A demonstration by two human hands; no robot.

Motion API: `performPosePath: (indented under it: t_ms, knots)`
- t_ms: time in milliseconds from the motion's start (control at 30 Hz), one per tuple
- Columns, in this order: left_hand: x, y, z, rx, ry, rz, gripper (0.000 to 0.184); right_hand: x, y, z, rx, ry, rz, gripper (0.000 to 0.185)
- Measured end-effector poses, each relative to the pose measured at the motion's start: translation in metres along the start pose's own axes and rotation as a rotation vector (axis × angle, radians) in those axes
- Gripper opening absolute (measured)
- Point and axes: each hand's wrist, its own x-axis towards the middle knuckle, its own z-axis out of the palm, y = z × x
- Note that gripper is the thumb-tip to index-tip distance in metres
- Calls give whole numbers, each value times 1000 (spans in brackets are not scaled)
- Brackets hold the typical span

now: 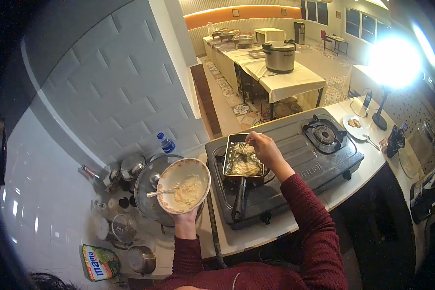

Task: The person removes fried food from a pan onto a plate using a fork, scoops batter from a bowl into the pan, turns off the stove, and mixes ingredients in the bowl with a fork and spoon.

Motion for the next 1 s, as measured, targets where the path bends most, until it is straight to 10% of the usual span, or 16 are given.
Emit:
performPosePath:
  t_ms: [1000]
  knots:
    - [-6,2,-3,63,25,14,59,3,4,3,-22,5,-39,12]
